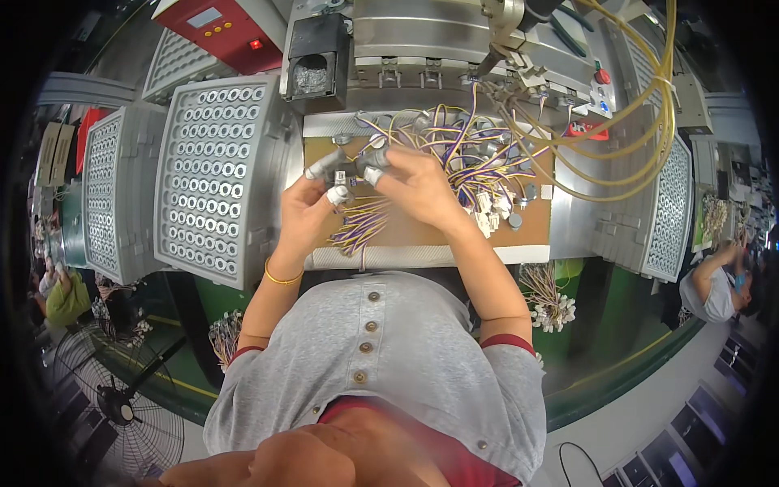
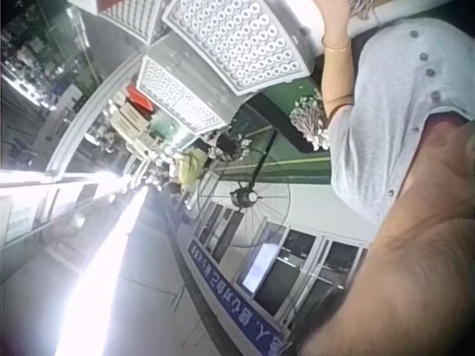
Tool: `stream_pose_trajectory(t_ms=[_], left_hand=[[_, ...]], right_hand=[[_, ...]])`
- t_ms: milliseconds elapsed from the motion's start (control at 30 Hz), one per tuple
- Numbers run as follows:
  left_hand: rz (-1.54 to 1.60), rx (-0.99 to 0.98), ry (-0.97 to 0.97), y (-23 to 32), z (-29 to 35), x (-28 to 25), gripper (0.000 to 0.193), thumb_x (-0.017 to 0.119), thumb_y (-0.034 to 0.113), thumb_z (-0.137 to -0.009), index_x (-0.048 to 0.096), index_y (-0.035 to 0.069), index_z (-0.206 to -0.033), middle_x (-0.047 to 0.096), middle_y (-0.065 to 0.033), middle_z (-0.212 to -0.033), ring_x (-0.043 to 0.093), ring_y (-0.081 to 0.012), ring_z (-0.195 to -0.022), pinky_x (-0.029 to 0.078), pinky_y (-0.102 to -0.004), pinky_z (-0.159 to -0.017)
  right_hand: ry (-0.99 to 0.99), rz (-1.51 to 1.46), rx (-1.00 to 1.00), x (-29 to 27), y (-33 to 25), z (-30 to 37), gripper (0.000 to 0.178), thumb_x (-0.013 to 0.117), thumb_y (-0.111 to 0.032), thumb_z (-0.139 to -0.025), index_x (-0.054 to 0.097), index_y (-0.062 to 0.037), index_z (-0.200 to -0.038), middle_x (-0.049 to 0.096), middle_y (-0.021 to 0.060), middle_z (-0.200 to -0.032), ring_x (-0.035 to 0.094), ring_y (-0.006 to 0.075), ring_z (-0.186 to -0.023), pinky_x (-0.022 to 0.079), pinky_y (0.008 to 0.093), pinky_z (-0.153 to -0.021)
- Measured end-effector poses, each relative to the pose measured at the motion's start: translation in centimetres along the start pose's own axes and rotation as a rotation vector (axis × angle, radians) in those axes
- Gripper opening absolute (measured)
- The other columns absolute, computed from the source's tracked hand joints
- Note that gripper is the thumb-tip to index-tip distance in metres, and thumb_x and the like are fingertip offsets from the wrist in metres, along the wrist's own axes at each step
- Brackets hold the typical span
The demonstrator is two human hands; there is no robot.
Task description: The person assembles wire harnesses by attaching metal components to wire ends by hand and soldering them with a soldering machine, retrieving components from trays.
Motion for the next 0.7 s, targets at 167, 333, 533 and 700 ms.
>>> stream_pose_trajectory(t_ms=[167,333,533,700], left_hand=[[0.04,-0.118,-0.044,-1.4,0.1,-0.2,0.039,0.059,-0.001,-0.077,0.047,-0.003,-0.115,0.057,-0.0068,-0.102,0.055,-0.0103,-0.089,0.05,-0.0225,-0.068],[0.055,-0.116,-0.039,-1.3,0.3,0.5,0.039,0.06,0.0,-0.076,0.048,-0.003,-0.114,0.057,-0.0068,-0.101,0.056,-0.01,-0.087,0.05,-0.0214,-0.065],[0.099,0.006,-0.077,-0.8,0.2,1.4,0.038,0.06,-0.004,-0.076,0.05,-0.004,-0.113,0.057,-0.0083,-0.103,0.055,-0.0119,-0.09,0.049,-0.0238,-0.072],[-0.05,0.087,-0.03,-0.7,0.4,1.5,0.035,0.06,-0.004,-0.076,0.053,-0.003,-0.11,0.057,-0.0087,-0.104,0.054,-0.0135,-0.092,0.047,-0.026,-0.077]], right_hand=[[0.042,-0.088,0.031,0.5,0.9,0.3,0.012,0.056,0.001,-0.073,0.059,0.0028,-0.084,0.055,-0.0003,-0.077,0.049,0.004,-0.067,0.041,0.0199,-0.057],[0.115,-0.177,0.05,0.6,1.8,0.6,0.012,0.059,0.001,-0.072,0.059,0.0024,-0.084,0.055,0.0,-0.076,0.051,0.0048,-0.067,0.043,0.0204,-0.057],[0.115,0.025,-0.073,0.1,1.2,0.8,0.011,0.061,0.0,-0.07,0.059,0.0028,-0.08,0.052,0.0012,-0.069,0.049,0.0059,-0.061,0.041,0.0208,-0.052],[0.134,0.207,-0.235,-0.6,-1.7,0.9,0.015,0.063,0.0,-0.06,0.056,0.003,-0.074,0.048,0.0043,-0.066,0.047,0.0103,-0.054,0.039,0.0219,-0.049]])
Point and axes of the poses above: each hand's wrist, its own z-axis away from the middle knuckle, its own x-axis out of the palm, y = z × x, the point moved 6 cm from there along -z, towards the middle knuckle
